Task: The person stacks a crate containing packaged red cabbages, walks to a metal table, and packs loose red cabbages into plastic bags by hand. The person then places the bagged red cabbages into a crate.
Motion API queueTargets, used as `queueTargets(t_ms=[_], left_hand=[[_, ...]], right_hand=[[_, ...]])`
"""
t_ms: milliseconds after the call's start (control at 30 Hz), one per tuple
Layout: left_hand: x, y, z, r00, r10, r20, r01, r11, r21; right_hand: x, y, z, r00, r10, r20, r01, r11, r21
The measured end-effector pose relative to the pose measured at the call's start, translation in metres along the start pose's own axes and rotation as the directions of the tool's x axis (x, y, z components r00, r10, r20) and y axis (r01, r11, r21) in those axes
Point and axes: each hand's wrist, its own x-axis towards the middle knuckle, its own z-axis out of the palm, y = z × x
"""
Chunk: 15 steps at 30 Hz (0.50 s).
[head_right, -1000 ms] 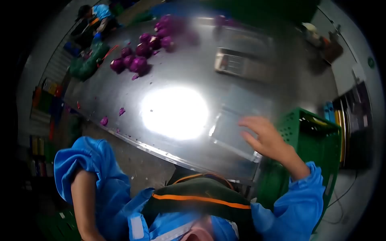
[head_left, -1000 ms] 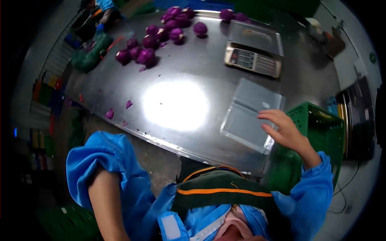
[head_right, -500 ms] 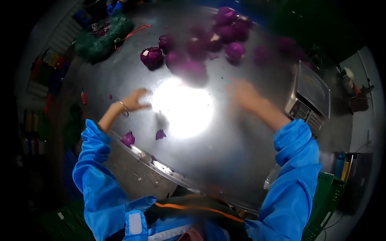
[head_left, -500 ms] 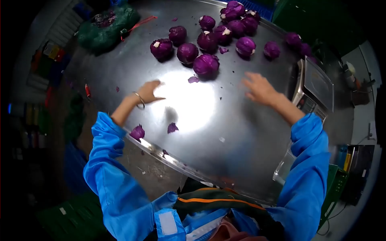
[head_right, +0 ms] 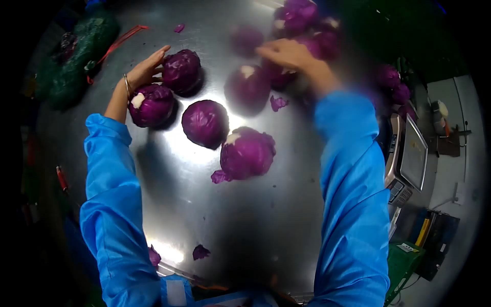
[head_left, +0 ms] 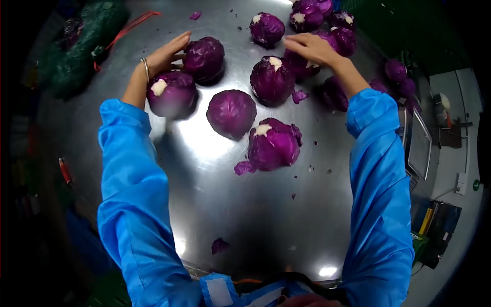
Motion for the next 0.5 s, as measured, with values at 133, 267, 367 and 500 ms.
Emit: queueTargets(t_ms=[133, 267, 367, 500], left_hand=[[0.007, 0.035, 0.043, 0.965, -0.045, 0.26, -0.042, 0.947, 0.318], [-0.02, 0.057, 0.086, 0.814, -0.094, 0.573, -0.28, 0.801, 0.529], [-0.017, 0.064, 0.1, 0.661, -0.219, 0.718, -0.24, 0.845, 0.478], [0.035, 0.102, 0.099, 0.893, 0.159, 0.42, -0.322, 0.879, 0.352]], right_hand=[[-0.018, -0.029, -0.004, 0.989, 0.037, 0.145, -0.004, 0.975, -0.222], [-0.1, -0.034, -0.013, 0.952, -0.273, 0.135, 0.299, 0.923, -0.243], [-0.143, -0.03, -0.04, 0.926, -0.11, 0.361, 0.156, 0.983, -0.101], [-0.082, 0.055, -0.078, 0.972, 0.207, -0.113, -0.153, 0.918, 0.367]])
